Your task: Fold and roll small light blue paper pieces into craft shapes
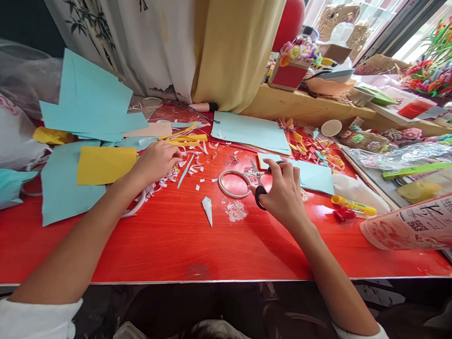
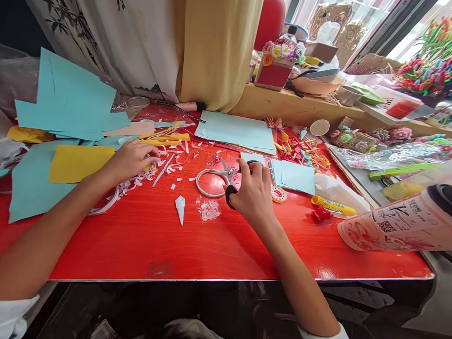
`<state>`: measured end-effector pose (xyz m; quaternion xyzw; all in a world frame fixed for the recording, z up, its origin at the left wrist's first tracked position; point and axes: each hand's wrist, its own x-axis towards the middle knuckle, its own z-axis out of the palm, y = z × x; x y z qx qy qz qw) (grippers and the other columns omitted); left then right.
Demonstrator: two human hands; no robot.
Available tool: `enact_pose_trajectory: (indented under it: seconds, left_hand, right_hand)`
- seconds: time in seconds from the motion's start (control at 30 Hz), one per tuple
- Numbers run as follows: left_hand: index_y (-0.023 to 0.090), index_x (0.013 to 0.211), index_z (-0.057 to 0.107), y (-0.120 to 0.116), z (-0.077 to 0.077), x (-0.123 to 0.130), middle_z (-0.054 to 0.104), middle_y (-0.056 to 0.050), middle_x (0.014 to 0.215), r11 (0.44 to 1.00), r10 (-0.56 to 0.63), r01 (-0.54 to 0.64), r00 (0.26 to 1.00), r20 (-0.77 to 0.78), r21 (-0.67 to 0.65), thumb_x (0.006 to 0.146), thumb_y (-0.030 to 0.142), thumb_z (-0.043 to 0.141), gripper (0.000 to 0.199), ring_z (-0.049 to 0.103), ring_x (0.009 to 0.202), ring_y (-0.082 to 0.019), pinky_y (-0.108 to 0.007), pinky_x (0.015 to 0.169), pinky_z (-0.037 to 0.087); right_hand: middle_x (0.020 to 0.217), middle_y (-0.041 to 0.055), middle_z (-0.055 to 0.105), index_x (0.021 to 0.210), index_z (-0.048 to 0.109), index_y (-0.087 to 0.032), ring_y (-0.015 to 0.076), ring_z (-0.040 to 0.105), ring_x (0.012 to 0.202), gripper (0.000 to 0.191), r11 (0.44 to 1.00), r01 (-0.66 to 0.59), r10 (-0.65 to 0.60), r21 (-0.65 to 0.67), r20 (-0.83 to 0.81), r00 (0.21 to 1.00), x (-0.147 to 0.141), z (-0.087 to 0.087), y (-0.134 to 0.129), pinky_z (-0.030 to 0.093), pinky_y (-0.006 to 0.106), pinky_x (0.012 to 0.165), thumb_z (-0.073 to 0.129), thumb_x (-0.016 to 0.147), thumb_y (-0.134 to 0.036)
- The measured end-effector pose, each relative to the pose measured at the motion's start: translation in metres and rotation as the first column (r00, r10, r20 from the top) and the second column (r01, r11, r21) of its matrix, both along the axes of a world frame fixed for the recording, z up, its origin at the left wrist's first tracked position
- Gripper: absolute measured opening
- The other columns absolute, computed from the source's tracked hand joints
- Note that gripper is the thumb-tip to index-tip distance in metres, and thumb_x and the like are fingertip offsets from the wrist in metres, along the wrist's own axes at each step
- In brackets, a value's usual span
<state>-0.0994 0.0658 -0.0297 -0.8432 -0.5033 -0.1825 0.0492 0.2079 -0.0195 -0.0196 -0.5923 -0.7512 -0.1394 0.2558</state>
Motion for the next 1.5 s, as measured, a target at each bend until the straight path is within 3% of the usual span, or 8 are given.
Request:
enact_pose_trajectory:
  seconds: [0.2,0.37,0.7,0.9,0.97,1.07,1.13,1.5]
  left_hand:
    - [0.018,0.1,0.058,-0.013,0.017,0.011,0.06,-0.009,0.101,0.999,0.047,-0.048,0.996,0.074,0.013,0.087,0.036,0.036,0.032,0.051,0.095,-0.022,-0.035,0.086,0.036]
    - [0.023,0.098,0.057,-0.048,0.033,0.043,0.054,-0.005,0.099,0.84,-0.295,0.263,0.955,0.007,-0.474,0.072,0.056,0.053,0.042,0.045,0.097,-0.023,-0.033,0.083,0.035]
    - [0.02,0.079,0.053,-0.062,0.036,0.057,0.058,-0.001,0.083,0.668,-0.308,0.342,0.935,0.173,-0.661,0.079,0.028,0.047,0.01,0.05,0.074,-0.015,-0.024,0.063,0.036]
    - [0.022,0.086,0.061,-0.066,0.048,0.062,0.064,0.001,0.087,0.689,-0.265,0.485,0.86,0.436,-0.538,0.083,0.027,0.045,0.016,0.057,0.081,-0.012,-0.023,0.071,0.041]
    - [0.023,0.086,0.061,-0.069,0.049,0.066,0.065,0.001,0.086,0.74,-0.213,0.473,0.839,0.5,-0.479,0.083,0.031,0.047,0.017,0.058,0.08,-0.012,-0.023,0.071,0.043]
    - [0.022,0.086,0.061,-0.073,0.049,0.071,0.065,0.001,0.086,0.804,-0.156,0.434,0.813,0.561,-0.407,0.082,0.033,0.049,0.017,0.058,0.077,-0.012,-0.023,0.069,0.044]
    - [0.023,0.087,0.062,-0.073,0.046,0.073,0.066,0.001,0.086,0.834,-0.129,0.409,0.797,0.59,-0.37,0.083,0.033,0.048,0.017,0.058,0.078,-0.012,-0.023,0.07,0.044]
    - [0.025,0.094,0.064,-0.075,0.043,0.076,0.067,0.002,0.091,0.897,-0.044,0.315,0.762,0.646,-0.311,0.082,0.036,0.051,0.021,0.06,0.082,-0.014,-0.024,0.074,0.046]
  right_hand:
    - [0.094,0.0115,0.056,0.117,0.049,-0.016,0.0265,0.049,0.088,0.048,0.998,0.041,-0.042,-0.048,-0.009,0.999,0.001,0.008,-0.002,0.04,0.035,0.073,0.056,0.072,-0.032]
    - [0.065,0.0043,0.059,0.101,0.055,-0.022,0.0205,0.053,0.058,0.038,0.94,0.154,-0.195,-0.306,-0.108,0.975,0.011,0.024,-0.007,0.034,0.028,0.051,0.051,0.076,-0.05]
    - [0.115,0.0115,0.055,0.129,0.031,-0.024,0.0231,0.055,0.099,0.062,0.707,-0.278,0.162,-0.65,-0.234,0.959,0.056,0.021,-0.014,0.048,0.034,0.073,0.058,0.075,-0.036]
    - [0.109,0.011,0.058,0.094,0.064,-0.02,0.0289,0.05,0.105,0.027,0.949,-0.151,0.105,-0.277,-0.175,0.979,0.027,0.023,-0.012,0.038,0.047,0.087,0.054,0.079,-0.04]
    - [0.107,0.0089,0.061,0.104,0.06,-0.022,0.0231,0.055,0.098,0.033,0.853,-0.37,0.178,-0.367,-0.463,0.868,0.008,0.027,-0.016,0.044,0.038,0.081,0.055,0.079,-0.042]
    - [0.084,0.0062,0.066,0.095,0.062,-0.018,0.017,0.062,0.075,0.031,0.453,-0.684,0.099,-0.571,-0.73,0.676,-0.02,0.031,-0.019,0.049,0.03,0.066,0.051,0.081,-0.043]
    - [0.077,0.006,0.066,0.085,0.063,-0.015,0.0154,0.064,0.071,0.03,0.348,-0.768,-0.01,-0.537,-0.822,0.57,-0.033,0.031,-0.017,0.049,0.028,0.065,0.051,0.082,-0.041]
    - [0.073,0.0042,0.067,0.092,0.061,-0.015,0.0118,0.064,0.062,0.024,0.516,-0.809,-0.143,-0.282,-0.959,0.243,-0.036,0.022,-0.014,0.05,0.024,0.059,0.053,0.083,-0.036]
